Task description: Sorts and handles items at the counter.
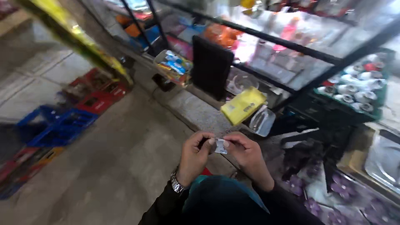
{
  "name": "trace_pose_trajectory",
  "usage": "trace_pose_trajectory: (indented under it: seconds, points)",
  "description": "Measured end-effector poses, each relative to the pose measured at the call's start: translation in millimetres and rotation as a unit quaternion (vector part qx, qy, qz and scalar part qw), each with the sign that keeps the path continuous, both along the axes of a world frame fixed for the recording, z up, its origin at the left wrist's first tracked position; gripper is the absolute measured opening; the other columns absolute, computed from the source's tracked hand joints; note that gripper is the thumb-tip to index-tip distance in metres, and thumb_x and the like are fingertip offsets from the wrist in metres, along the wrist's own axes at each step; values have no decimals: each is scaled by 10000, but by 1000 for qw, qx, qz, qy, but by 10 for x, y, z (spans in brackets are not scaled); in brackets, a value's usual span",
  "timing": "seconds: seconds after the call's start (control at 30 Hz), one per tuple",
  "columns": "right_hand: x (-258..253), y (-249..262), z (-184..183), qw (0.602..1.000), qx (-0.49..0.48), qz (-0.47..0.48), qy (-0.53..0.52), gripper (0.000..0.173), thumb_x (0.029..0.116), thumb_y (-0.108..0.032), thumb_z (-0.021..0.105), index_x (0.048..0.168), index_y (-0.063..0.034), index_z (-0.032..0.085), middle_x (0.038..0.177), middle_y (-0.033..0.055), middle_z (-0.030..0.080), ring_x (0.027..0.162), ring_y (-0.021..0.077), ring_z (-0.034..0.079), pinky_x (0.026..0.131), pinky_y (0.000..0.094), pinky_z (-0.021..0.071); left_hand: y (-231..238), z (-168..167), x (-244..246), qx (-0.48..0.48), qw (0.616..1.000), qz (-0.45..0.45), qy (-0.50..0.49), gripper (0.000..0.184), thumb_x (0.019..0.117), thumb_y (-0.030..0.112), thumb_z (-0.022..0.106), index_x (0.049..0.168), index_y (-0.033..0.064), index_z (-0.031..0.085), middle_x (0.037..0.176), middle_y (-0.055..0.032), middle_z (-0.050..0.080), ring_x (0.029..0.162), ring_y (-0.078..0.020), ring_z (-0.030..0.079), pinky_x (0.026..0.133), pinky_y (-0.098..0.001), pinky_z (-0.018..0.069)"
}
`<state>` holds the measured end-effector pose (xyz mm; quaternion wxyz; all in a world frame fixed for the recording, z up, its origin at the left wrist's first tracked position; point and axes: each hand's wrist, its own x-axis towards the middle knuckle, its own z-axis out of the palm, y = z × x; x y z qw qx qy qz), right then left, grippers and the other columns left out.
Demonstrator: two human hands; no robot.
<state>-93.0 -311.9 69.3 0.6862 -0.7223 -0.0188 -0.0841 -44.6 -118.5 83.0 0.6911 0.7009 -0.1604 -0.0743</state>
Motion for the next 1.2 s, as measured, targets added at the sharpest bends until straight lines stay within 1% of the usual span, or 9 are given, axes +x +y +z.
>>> trace_pose_trajectory:
  seconds: [0.17,0.37,0.53,0.67,0.8,0.87,1.0,1.1,1.2]
  points:
    - [588,829,-120,990,-69,117,25,155,1013,-174,643,1078,-56,720,1004,53,698,795,138,681,682,306,618,773,-249,178,79,994,74,19,152,1014,200,644,1049,74,720,806,-2,703,655,-108,665,591,-296,598]
    - [1459,2308,-299,949,-244,176,-95,177,1042,-150,539,1092,-26,654,1043,86,649,926,126,657,832,282,590,1952,-431,701,41,971,229,57,176,1024,163,591,1037,28,704,789,-44,696,627,-143,650,566,-321,575]
    - [2006,3403,-259,930,-217,206,-212,145,1022,-87,552,1083,-17,663,1073,126,673,1031,184,675,909,314,591,2841,-343,1085,-117,927,338,113,144,1013,95,600,1000,-18,689,748,-79,659,582,-146,597,517,-302,528]
    - [2222,3974,-129,908,-124,285,-280,107,1018,-41,560,1057,7,647,1085,140,669,1075,206,663,956,329,576,3470,-800,1291,-147,857,455,193,186,1039,150,559,1073,-6,655,782,-39,644,587,-105,584,518,-281,528]
    - [2640,4551,-337,927,-89,341,-132,131,1011,-130,638,1037,-36,726,1109,101,674,1065,179,648,936,338,575,3925,-1118,1486,-174,837,510,88,144,1016,97,600,1032,8,712,865,-35,719,741,-112,673,677,-285,592]
    - [2859,4795,-655,931,-106,341,-79,138,1002,-188,655,1027,-90,748,1248,95,651,1211,199,594,1038,375,518,4026,-1170,1691,-194,842,497,75,166,1023,71,575,1059,1,721,943,-51,728,830,-132,685,769,-310,598]
    - [3498,5159,-1151,944,-96,315,16,164,1018,-175,633,1080,-59,731,1023,61,708,963,130,675,888,321,590,4317,-1391,2200,-213,849,456,159,252,1067,194,530,1058,39,728,895,-41,713,743,-129,654,703,-304,583]
    - [4264,5288,-1723,950,-75,258,161,294,1007,-183,626,1263,-45,669,1022,110,722,866,164,697,809,375,606,4726,-1733,2382,-160,871,407,224,431,1079,261,483,1450,48,533,1151,-79,693,880,-171,689,750,-338,599]
    - [5344,5165,-2509,934,-16,83,347,346,1031,-153,579,1343,-9,617,1162,199,688,996,258,698,881,440,600,5197,-1965,2478,-98,845,402,340,469,1081,192,476,1510,14,407,1177,-106,672,904,-179,687,772,-379,597]
